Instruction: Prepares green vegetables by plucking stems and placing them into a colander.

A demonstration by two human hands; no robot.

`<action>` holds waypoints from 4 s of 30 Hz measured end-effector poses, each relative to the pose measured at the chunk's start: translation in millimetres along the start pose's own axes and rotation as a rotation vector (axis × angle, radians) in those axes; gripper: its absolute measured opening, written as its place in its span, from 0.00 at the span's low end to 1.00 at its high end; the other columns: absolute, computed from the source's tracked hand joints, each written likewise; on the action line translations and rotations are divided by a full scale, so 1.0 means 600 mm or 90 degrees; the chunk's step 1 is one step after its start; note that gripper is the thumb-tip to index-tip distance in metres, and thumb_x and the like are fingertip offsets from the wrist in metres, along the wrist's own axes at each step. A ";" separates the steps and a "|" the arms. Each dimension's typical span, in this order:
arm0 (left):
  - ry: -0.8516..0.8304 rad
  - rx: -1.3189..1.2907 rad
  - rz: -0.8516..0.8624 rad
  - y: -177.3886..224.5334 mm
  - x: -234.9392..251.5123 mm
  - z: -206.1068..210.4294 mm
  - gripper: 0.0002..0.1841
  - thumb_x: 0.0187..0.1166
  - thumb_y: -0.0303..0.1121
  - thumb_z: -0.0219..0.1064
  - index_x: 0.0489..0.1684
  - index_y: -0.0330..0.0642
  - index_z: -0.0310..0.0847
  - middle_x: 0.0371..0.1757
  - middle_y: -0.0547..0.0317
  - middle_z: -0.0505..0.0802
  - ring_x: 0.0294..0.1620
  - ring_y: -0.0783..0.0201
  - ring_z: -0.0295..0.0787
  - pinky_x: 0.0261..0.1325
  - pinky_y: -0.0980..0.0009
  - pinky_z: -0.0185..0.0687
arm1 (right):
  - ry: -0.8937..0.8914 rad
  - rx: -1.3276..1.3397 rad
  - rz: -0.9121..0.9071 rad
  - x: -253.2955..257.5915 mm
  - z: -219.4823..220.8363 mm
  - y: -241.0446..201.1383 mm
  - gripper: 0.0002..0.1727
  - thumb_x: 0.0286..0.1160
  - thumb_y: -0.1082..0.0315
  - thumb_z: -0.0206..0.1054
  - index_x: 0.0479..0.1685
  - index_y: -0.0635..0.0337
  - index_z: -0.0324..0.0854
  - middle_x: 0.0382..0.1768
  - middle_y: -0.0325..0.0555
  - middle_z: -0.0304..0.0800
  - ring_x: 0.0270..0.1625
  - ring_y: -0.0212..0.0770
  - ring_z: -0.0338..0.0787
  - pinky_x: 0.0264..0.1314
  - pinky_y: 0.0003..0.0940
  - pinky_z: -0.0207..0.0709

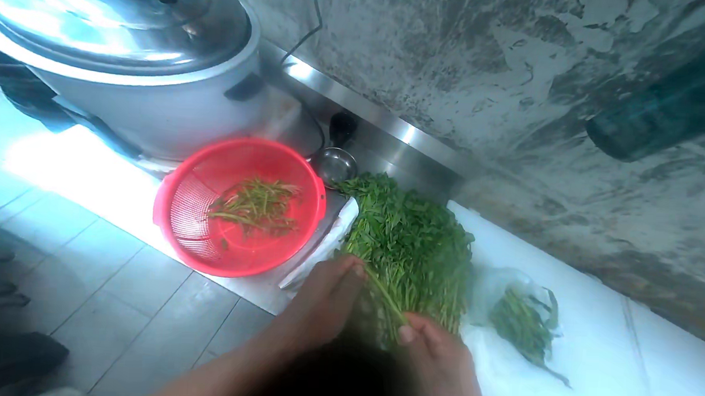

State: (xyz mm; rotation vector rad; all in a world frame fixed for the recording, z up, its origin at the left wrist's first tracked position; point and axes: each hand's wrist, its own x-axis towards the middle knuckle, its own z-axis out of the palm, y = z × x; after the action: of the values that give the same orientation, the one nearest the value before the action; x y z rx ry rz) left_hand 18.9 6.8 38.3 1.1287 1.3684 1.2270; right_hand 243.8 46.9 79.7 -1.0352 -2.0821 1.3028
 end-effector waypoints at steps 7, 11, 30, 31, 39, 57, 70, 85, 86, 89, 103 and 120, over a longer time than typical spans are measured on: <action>0.368 -0.352 -0.048 -0.010 0.054 -0.048 0.18 0.94 0.36 0.40 0.37 0.44 0.74 0.21 0.68 0.77 0.17 0.74 0.72 0.22 0.78 0.72 | 0.013 -0.103 -0.078 -0.016 -0.005 -0.018 0.13 0.87 0.65 0.60 0.49 0.64 0.87 0.24 0.38 0.86 0.22 0.26 0.82 0.25 0.23 0.78; 0.089 0.168 0.278 0.009 0.009 -0.046 0.21 0.94 0.44 0.45 0.50 0.43 0.85 0.62 0.60 0.90 0.74 0.61 0.81 0.78 0.55 0.78 | -0.008 0.059 0.082 -0.007 -0.004 -0.006 0.10 0.85 0.71 0.61 0.52 0.61 0.88 0.23 0.35 0.85 0.21 0.27 0.80 0.22 0.25 0.76; -0.176 0.396 0.193 -0.023 -0.031 -0.012 0.21 0.93 0.39 0.44 0.56 0.36 0.83 0.49 0.45 0.92 0.51 0.50 0.92 0.56 0.48 0.87 | -0.059 -0.139 0.108 -0.007 0.010 0.013 0.15 0.86 0.59 0.62 0.60 0.54 0.88 0.31 0.34 0.91 0.27 0.28 0.85 0.31 0.29 0.83; -0.115 0.328 0.153 -0.027 -0.034 -0.006 0.21 0.92 0.38 0.44 0.56 0.35 0.84 0.47 0.48 0.93 0.50 0.54 0.93 0.57 0.51 0.87 | -0.060 -0.155 0.087 -0.007 0.012 0.012 0.16 0.87 0.58 0.60 0.60 0.54 0.88 0.29 0.34 0.90 0.26 0.27 0.84 0.30 0.29 0.82; 0.232 -0.493 -0.149 0.024 -0.004 0.010 0.17 0.94 0.32 0.43 0.41 0.37 0.78 0.34 0.55 0.92 0.35 0.58 0.95 0.46 0.59 0.95 | 0.039 -0.257 -0.211 0.000 0.024 -0.012 0.19 0.90 0.57 0.56 0.55 0.60 0.88 0.28 0.38 0.90 0.25 0.27 0.85 0.27 0.25 0.81; -0.249 0.473 0.210 -0.025 -0.014 -0.008 0.21 0.94 0.43 0.45 0.63 0.43 0.82 0.53 0.47 0.89 0.51 0.49 0.90 0.51 0.51 0.88 | -0.102 -0.136 0.153 -0.001 0.007 0.030 0.13 0.82 0.58 0.65 0.53 0.52 0.89 0.28 0.33 0.89 0.25 0.29 0.85 0.29 0.29 0.83; 0.257 -0.526 -0.139 -0.038 0.022 -0.007 0.14 0.94 0.37 0.45 0.42 0.44 0.74 0.24 0.65 0.78 0.16 0.73 0.71 0.22 0.78 0.75 | -0.005 -0.139 -0.103 0.001 0.020 0.008 0.14 0.88 0.59 0.61 0.45 0.58 0.88 0.23 0.35 0.85 0.21 0.24 0.80 0.23 0.22 0.77; -0.195 0.414 0.201 -0.028 -0.011 -0.026 0.22 0.94 0.43 0.45 0.64 0.42 0.84 0.57 0.50 0.92 0.60 0.54 0.90 0.66 0.51 0.84 | -0.120 0.083 0.241 0.017 -0.016 0.028 0.13 0.87 0.63 0.60 0.47 0.59 0.89 0.22 0.38 0.86 0.18 0.33 0.83 0.18 0.29 0.80; -0.246 0.419 0.201 -0.024 -0.010 -0.024 0.22 0.95 0.43 0.45 0.65 0.42 0.83 0.58 0.49 0.92 0.62 0.52 0.90 0.67 0.49 0.83 | -0.126 0.095 0.252 0.017 -0.016 0.026 0.13 0.87 0.63 0.60 0.47 0.58 0.89 0.22 0.38 0.86 0.17 0.33 0.83 0.17 0.29 0.79; -0.293 0.456 0.204 -0.025 -0.011 -0.014 0.22 0.95 0.41 0.44 0.65 0.40 0.82 0.58 0.47 0.91 0.62 0.49 0.90 0.66 0.47 0.83 | -0.136 0.079 0.267 0.019 -0.011 0.023 0.12 0.87 0.61 0.61 0.48 0.56 0.89 0.22 0.36 0.85 0.18 0.32 0.81 0.17 0.28 0.77; -0.231 -0.104 0.081 0.003 -0.037 -0.007 0.17 0.92 0.44 0.53 0.58 0.42 0.82 0.34 0.60 0.88 0.31 0.69 0.87 0.38 0.70 0.88 | 0.036 -0.020 -0.150 0.014 0.012 0.020 0.13 0.89 0.62 0.59 0.49 0.58 0.87 0.25 0.34 0.87 0.23 0.24 0.82 0.25 0.21 0.81; 0.127 -0.594 -0.377 0.038 -0.049 0.048 0.07 0.90 0.30 0.51 0.47 0.39 0.74 0.21 0.63 0.77 0.14 0.71 0.73 0.17 0.76 0.76 | 0.106 -0.343 -0.335 0.026 0.039 0.015 0.17 0.88 0.59 0.56 0.42 0.58 0.89 0.27 0.37 0.92 0.29 0.30 0.89 0.34 0.28 0.84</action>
State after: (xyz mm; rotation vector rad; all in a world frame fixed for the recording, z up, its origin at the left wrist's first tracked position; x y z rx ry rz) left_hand 52.1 -17.4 61.6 -0.0519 0.9506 1.3020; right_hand 220.6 49.2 61.1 -0.6776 -2.4018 0.3965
